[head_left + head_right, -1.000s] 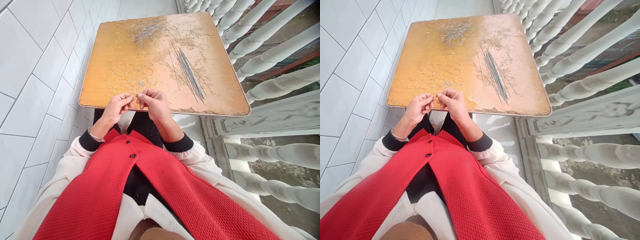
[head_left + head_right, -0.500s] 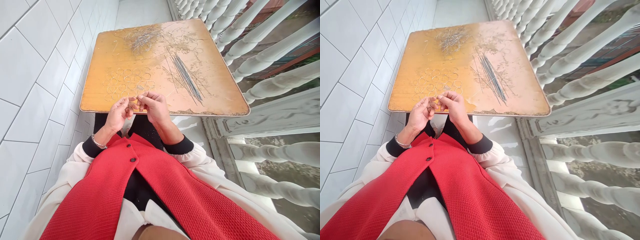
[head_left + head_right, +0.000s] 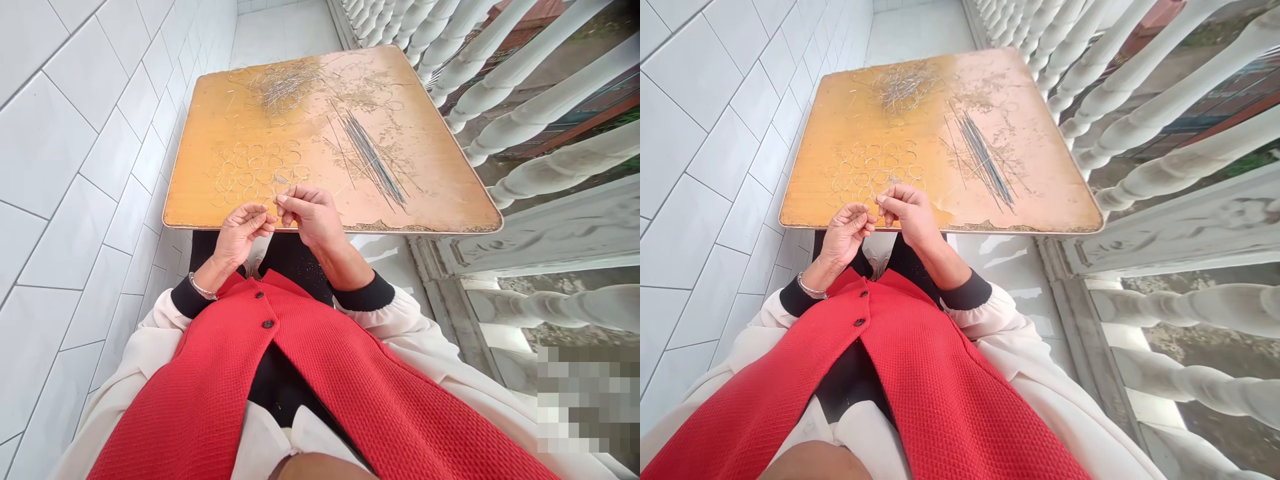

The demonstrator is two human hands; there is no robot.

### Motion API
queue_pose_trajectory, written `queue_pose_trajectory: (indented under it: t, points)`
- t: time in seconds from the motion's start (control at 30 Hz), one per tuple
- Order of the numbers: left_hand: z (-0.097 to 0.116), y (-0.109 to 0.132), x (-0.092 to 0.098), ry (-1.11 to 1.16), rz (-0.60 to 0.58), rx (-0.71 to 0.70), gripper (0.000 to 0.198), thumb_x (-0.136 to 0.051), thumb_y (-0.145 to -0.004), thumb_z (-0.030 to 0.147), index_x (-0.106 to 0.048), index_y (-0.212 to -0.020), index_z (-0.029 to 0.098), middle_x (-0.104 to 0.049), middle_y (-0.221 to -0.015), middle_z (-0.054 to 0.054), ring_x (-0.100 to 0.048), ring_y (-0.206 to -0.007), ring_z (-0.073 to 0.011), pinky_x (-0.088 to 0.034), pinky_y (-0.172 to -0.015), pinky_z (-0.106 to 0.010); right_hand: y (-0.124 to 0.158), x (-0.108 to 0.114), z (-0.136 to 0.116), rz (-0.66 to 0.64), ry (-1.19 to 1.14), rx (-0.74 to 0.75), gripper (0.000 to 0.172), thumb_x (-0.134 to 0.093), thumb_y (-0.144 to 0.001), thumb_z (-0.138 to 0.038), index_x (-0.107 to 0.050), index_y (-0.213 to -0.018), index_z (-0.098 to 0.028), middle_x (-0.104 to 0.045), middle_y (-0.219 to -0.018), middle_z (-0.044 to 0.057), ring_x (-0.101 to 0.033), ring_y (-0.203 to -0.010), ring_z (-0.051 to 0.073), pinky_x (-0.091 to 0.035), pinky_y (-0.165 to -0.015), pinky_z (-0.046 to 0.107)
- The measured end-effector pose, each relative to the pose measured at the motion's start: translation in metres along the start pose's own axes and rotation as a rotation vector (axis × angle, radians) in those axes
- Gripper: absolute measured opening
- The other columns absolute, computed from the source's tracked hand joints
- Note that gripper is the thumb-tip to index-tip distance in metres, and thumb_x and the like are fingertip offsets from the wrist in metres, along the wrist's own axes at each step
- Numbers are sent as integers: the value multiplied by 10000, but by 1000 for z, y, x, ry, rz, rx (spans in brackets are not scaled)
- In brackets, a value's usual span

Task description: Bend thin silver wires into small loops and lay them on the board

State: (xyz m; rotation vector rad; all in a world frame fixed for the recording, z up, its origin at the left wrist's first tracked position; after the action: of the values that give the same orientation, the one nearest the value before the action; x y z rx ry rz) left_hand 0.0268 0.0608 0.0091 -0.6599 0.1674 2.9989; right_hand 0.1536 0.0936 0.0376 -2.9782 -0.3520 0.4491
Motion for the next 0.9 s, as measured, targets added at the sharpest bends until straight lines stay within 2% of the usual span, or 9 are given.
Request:
queue_pose_trajectory:
  t: [0.2,0.3,0.4,0.57,0.73,0.8,0.9]
  points:
    - [-2,0,2,-8,-74,95,177,-787,-839,349,-711,-918,210,-734,-771,9,-679,-630,-81,-478,-547,-187,0,-3,-2,-24,-10,18,326,-821,-722,-402,-595,-611,-195,-591,-576,-22,-468,-444,66,-388,-440,223]
    - [0,-1,0,-9,-97,89,133,-790,-836,288,-718,-916,211,-706,-710,24,-665,-602,-76,-469,-534,-182,-1,-2,-2,-17,7,25,337,-830,-711,-408,-589,-603,-199,-569,-545,-30,-461,-436,69,-377,-424,220]
    - [-2,-2,0,-8,-66,69,83,-782,-832,224,-713,-874,208,-698,-679,35,-656,-581,-69,-484,-555,-179,-1,-1,-1,-18,46,19,357,-834,-722,-401,-570,-594,-197,-559,-546,-29,-457,-432,68,-372,-413,221]
    - [-6,-4,8,-87,5,42,111,-782,-837,273,-708,-886,208,-731,-736,22,-681,-621,-77,-497,-589,-183,-2,-1,-3,-21,81,21,356,-811,-762,-337,-549,-571,-190,-542,-531,-30,-452,-427,63,-369,-418,217]
    - [14,-6,12,-244,-2,-28,308,-766,-842,467,-713,-981,197,-767,-923,-29,-685,-648,-80,-486,-550,-181,-6,0,-7,-37,172,21,310,-779,-783,-258,-569,-571,-175,-534,-514,-31,-460,-434,60,-367,-443,213]
    - [25,-8,12,-364,30,-50,333,-732,-864,504,-706,-962,187,-750,-866,-21,-668,-641,-72,-474,-538,-169,-7,1,-8,-33,240,17,288,-776,-785,-243,-577,-589,-172,-531,-510,-35,-460,-439,62,-368,-452,215]
    - [39,-11,2,-502,20,-116,306,-742,-864,469,-679,-847,170,-692,-717,9,-631,-596,-62,-454,-516,-156,-6,1,-9,-36,339,25,270,-773,-789,-239,-576,-617,-174,-521,-506,-41,-466,-453,71,-366,-468,223]
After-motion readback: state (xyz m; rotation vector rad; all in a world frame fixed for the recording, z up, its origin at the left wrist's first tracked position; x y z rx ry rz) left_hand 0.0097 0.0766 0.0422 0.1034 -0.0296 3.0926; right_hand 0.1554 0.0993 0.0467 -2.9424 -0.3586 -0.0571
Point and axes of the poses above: each hand's wrist, its own y-axis away from the middle knuckle, its own x-axis out of the back of the hand, z = x × y, the point moved 8 cm from there along -y, towards the middle knuckle
